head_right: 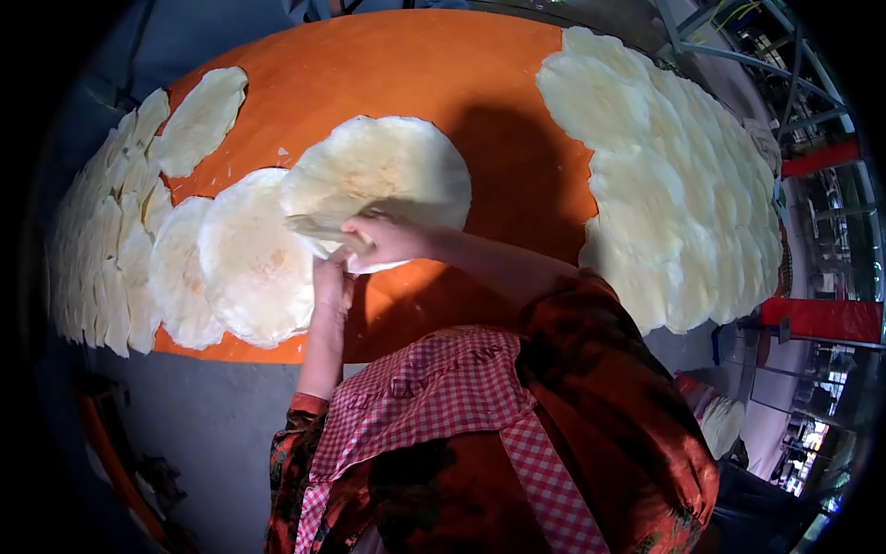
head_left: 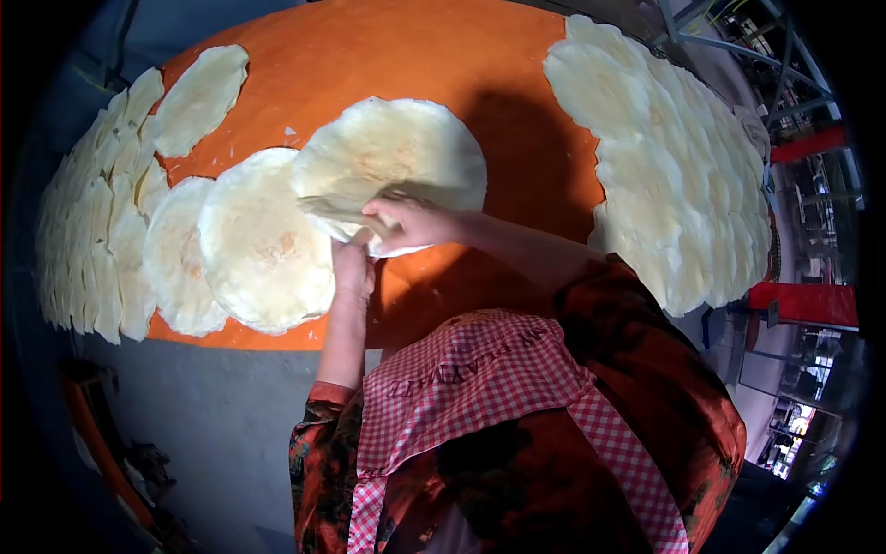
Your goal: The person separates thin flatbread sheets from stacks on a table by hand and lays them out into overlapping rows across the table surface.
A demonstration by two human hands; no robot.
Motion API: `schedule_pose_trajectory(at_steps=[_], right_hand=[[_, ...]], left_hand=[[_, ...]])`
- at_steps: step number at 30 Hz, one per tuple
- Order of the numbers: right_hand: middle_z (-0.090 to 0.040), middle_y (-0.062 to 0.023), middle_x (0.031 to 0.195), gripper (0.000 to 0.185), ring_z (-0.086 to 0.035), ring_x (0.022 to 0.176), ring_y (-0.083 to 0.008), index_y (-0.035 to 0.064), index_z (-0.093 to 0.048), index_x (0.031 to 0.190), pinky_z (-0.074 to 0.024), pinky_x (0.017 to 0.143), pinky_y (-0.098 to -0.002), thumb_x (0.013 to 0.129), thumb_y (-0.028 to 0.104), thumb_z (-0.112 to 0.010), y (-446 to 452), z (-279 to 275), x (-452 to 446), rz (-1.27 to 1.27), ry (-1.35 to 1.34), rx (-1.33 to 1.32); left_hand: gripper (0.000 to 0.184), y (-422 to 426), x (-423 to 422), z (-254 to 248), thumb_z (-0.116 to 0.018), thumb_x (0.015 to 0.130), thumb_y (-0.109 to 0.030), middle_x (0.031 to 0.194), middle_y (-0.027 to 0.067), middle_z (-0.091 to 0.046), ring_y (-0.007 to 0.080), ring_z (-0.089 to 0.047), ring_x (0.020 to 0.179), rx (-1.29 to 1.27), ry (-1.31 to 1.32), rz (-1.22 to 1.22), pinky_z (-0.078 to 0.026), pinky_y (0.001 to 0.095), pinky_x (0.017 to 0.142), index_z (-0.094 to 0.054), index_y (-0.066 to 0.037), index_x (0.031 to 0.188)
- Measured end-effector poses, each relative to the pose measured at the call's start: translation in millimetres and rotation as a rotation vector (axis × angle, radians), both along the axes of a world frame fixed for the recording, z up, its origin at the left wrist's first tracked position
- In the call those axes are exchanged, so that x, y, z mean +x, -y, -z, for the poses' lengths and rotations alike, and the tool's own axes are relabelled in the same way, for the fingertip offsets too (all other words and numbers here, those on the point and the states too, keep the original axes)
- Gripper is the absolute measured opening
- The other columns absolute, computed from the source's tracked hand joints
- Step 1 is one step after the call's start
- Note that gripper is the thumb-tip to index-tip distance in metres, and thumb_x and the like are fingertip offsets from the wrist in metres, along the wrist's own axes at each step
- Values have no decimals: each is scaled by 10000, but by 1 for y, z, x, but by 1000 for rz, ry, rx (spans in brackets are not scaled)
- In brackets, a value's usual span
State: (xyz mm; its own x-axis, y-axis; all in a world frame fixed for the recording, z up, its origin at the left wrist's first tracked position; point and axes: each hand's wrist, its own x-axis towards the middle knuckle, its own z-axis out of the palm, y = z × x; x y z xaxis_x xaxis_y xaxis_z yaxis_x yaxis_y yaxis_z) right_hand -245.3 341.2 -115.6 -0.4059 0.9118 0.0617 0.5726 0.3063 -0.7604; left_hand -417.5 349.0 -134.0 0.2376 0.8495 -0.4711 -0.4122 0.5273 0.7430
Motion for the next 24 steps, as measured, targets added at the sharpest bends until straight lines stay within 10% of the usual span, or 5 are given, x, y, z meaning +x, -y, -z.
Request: schedule_pose_trajectory(at_steps=[4, 9, 18, 24], right_hand=[[-522, -157, 1245, 604, -484, 1173, -316, 38, -464, 1286, -399, 974, -410, 772, 268, -684, 24, -9, 24, 40, 220, 320], [-542, -138, 1255, 546, -505, 1150, -323, 91, -486, 1298, -400, 986, -404, 783, 178, -647, 25, 18, -7, 110, 100, -32], [-539, -113, 1226, 590, -459, 1186, -310, 80, -566, 1181, -344, 1030, -402, 671, 304, -760, 3, 29, -8, -60, 126, -124], [-475, -189, 1322, 692, -453, 1222, -345, 32, -448, 1312, -351, 1036, -403, 719, 253, -727, 11, 2, -36, -39, 83, -113]], left_hand=[[545, -34, -14, -48, -493, 771, 71, 1139, 116, -555, 215, -602, 948, 113, 47, -58, -562, 338, 730, -397, -39, 1295], [634, -16, -52, -43, -396, 926, -567, 1389, 154, -414, 322, -430, 1264, -28, 501, 25, -456, 601, 908, -327, -146, 1395], [556, 9, -50, -4, -523, 928, -348, 1361, 142, -421, 336, -445, 1243, -2, 435, 13, -439, 528, 979, -309, -91, 1373], [466, 10, -41, -3, -444, 889, 10, 1206, 138, -503, 253, -576, 1019, 23, 94, -110, -555, 367, 760, -329, -80, 1332]])
